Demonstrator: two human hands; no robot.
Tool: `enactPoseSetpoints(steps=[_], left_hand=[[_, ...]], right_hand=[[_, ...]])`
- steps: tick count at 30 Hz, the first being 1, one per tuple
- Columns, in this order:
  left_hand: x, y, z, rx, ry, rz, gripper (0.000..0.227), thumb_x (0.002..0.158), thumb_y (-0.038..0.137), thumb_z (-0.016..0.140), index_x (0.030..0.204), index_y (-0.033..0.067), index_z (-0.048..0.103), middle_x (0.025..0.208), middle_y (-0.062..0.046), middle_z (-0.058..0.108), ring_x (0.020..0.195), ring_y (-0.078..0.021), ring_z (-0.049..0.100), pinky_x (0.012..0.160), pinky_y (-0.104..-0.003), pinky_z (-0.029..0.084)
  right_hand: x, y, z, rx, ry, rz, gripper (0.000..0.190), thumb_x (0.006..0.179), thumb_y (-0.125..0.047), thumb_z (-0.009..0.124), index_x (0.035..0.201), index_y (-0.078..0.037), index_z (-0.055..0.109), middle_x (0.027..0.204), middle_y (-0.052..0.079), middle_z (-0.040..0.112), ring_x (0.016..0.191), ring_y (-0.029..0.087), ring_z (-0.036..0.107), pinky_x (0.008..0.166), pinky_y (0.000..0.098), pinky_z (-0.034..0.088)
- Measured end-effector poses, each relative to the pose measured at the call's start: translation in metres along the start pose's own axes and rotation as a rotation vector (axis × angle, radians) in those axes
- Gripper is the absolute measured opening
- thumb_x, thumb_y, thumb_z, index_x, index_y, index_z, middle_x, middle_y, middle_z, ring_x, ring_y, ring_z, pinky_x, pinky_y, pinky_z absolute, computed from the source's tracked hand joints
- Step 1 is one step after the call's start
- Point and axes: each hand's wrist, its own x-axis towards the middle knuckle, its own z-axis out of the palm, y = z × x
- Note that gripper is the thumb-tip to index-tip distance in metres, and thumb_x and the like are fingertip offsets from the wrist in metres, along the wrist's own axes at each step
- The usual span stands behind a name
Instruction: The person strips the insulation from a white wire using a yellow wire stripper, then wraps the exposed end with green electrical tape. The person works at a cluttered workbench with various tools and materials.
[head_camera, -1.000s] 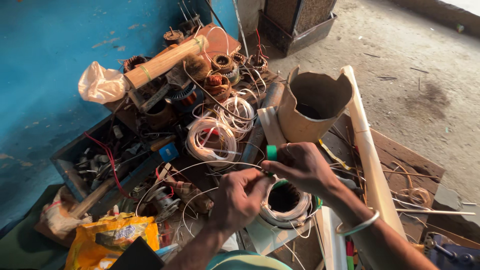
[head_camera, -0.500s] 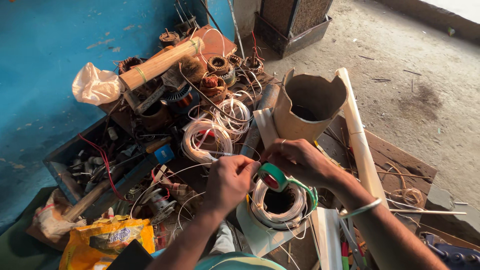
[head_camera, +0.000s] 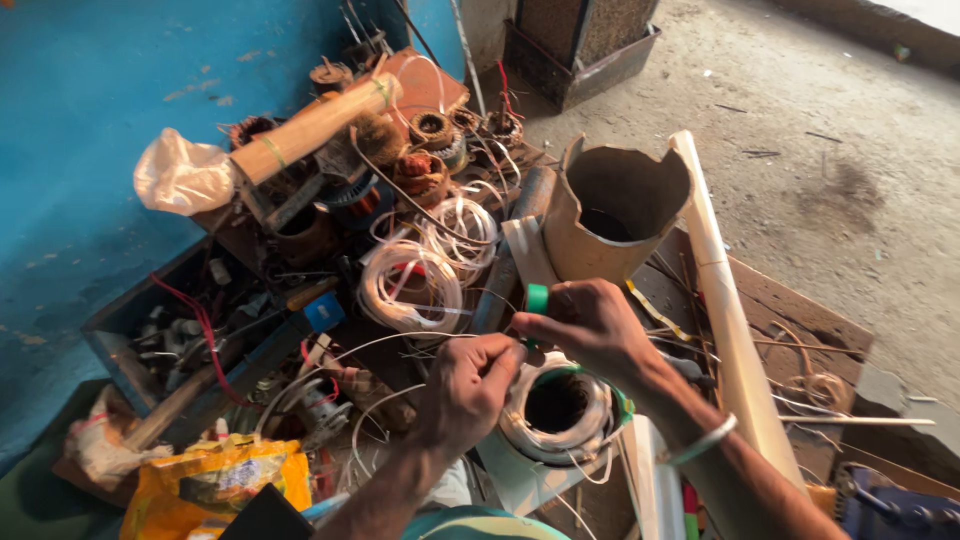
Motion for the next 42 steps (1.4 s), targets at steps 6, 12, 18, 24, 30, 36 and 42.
enactPoseSetpoints(steps=[6,12,18,24,30,36,42], left_hand=[[-0.002,0.001,0.007,0.290,0.182,0.180,0.020,0.085,0.019,0.081,0.079,0.0032,0.072,0.050,-0.003,0.052,0.045,-0.0115,0.050,0.043,-0.030,0.040],[0.004,-0.009,0.010,0.487,0.337,0.485,0.017,0.097,0.018,0.072,0.100,0.0039,0.062,0.069,-0.011,0.066,0.060,-0.0244,0.070,0.052,-0.038,0.053],[0.005,-0.009,0.014,0.466,0.304,0.413,0.024,0.096,0.018,0.070,0.110,0.0028,0.058,0.067,-0.013,0.066,0.061,-0.0292,0.073,0.052,-0.042,0.054],[0.007,-0.004,0.004,0.718,0.281,0.511,0.014,0.098,0.016,0.067,0.095,0.0023,0.065,0.069,-0.015,0.066,0.062,-0.0330,0.070,0.052,-0.042,0.053],[0.013,-0.005,-0.001,0.277,0.291,0.158,0.020,0.096,0.021,0.066,0.087,0.0041,0.072,0.062,-0.007,0.069,0.053,-0.0179,0.067,0.047,-0.036,0.053],[0.029,-0.017,-0.017,-0.549,-0.117,-0.340,0.030,0.100,0.027,0.067,0.079,0.0041,0.067,0.056,0.001,0.057,0.045,-0.0073,0.050,0.050,-0.028,0.052],[0.026,-0.014,-0.024,-0.509,-0.299,-0.394,0.029,0.101,0.026,0.060,0.080,0.0063,0.066,0.057,0.005,0.051,0.049,-0.0062,0.044,0.051,-0.025,0.047]], right_hand=[[0.036,0.002,-0.013,-0.130,-0.346,0.143,0.051,0.089,-0.044,0.070,0.062,-0.001,0.072,0.050,0.004,0.062,0.045,0.011,0.059,0.045,0.0329,0.046],[0.039,0.011,-0.016,-0.110,-0.353,0.047,0.057,0.097,-0.046,0.060,0.063,-0.001,0.072,0.050,0.002,0.060,0.047,0.009,0.055,0.047,0.0312,0.044],[0.026,0.023,-0.014,-0.071,-0.238,0.153,0.054,0.097,-0.044,0.061,0.065,-0.001,0.068,0.050,0.000,0.054,0.047,0.009,0.050,0.046,0.0318,0.038],[0.010,0.016,-0.016,0.037,-0.241,0.042,0.042,0.103,-0.038,0.060,0.083,-0.003,0.070,0.067,0.000,0.057,0.065,0.008,0.050,0.055,0.0275,0.040],[-0.039,0.016,-0.002,-0.171,0.292,-0.488,0.031,0.082,-0.008,0.074,0.112,-0.005,0.065,0.106,0.007,0.067,0.094,0.019,0.068,0.080,0.0327,0.056],[-0.095,0.077,0.007,-0.465,0.049,-0.689,0.028,0.077,-0.016,0.084,0.100,-0.012,0.068,0.104,0.005,0.069,0.104,0.024,0.063,0.094,0.0385,0.046],[-0.105,0.115,-0.005,-0.089,0.010,-0.387,0.037,0.073,-0.015,0.078,0.109,-0.009,0.072,0.114,0.008,0.070,0.117,0.027,0.061,0.102,0.0412,0.046]])
